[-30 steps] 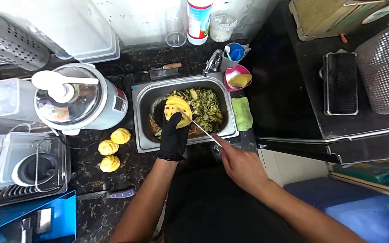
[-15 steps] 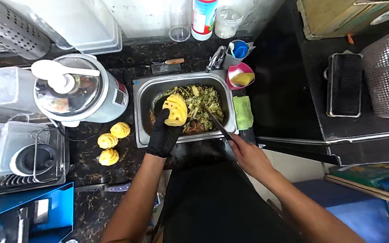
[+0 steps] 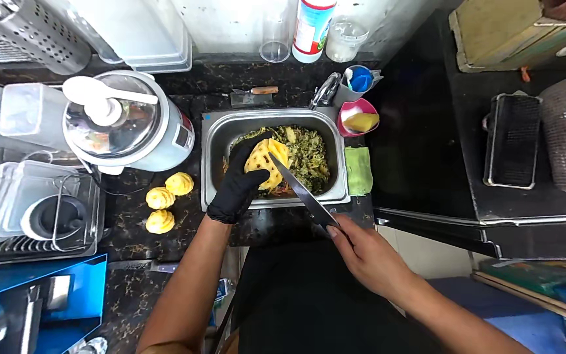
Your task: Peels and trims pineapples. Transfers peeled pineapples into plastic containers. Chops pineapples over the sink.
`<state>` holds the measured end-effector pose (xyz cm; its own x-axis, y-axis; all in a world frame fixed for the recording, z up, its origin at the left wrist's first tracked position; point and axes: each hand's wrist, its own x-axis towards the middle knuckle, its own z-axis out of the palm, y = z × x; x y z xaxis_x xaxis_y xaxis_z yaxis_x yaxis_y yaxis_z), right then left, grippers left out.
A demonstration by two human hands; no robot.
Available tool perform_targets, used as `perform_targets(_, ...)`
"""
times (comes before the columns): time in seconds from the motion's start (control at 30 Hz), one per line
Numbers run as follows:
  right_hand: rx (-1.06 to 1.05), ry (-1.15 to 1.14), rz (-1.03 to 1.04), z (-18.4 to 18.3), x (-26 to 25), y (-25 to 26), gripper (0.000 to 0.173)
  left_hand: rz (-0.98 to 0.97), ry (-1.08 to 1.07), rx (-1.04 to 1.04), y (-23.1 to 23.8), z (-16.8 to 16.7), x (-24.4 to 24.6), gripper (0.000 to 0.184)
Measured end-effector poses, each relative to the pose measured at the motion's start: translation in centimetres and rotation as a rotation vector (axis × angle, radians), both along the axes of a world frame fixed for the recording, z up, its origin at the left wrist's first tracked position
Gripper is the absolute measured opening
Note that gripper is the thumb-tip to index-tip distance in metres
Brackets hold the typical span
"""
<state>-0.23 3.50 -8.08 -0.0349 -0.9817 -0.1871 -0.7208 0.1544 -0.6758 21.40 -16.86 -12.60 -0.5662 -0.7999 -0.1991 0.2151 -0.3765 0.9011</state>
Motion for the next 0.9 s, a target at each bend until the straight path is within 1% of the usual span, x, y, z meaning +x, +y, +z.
perform_targets(0.13,0.009,0.039,0.012,0.2,0.4,-0.1,0.035,0.059,-0.072,-0.029,0.2,0.1,-0.1,0.079)
perform_targets(0.23,0.026,0.042,0.022,0.0,0.5,-0.4,0.034,0.04,-0.076,-0.031,0.6,0.6,-0.5,0.079)
perform_targets(0.33,0.044,0.035,0.041,-0.2,0.4,-0.4,0.035,0.042,-0.059,-0.031,0.4,0.3,-0.5,0.078)
perform_targets(0.47,0.115,-0.008,0.049,-0.1,0.2,-1.0,0.035,-0.065,-0.085,-0.013,0.9,0.4,-0.9,0.077)
perform_targets(0.5,0.12,-0.013,0.043,-0.1,0.2,-0.9,0.036,-0.048,-0.089,0.009,1.0,0.2,-0.9,0.075)
perform_targets(0.57,0.048,0.024,0.011,-0.4,0.2,-0.4,0.036,0.047,-0.099,0.054,0.5,-0.1,-0.6,0.073)
perform_targets(0.67,-0.114,0.148,-0.034,-0.8,0.6,0.1,0.04,0.143,-0.098,0.038,-0.1,-0.1,-0.4,0.072)
perform_targets(0.77,-0.152,0.238,-0.037,-1.5,1.1,-0.2,0.043,0.175,-0.075,0.02,0.1,0.1,-0.7,0.068)
perform_targets(0.9,-0.159,0.28,-0.032,-2.0,1.2,-0.5,0.043,0.213,-0.104,0.014,0.7,0.2,-1.2,0.07)
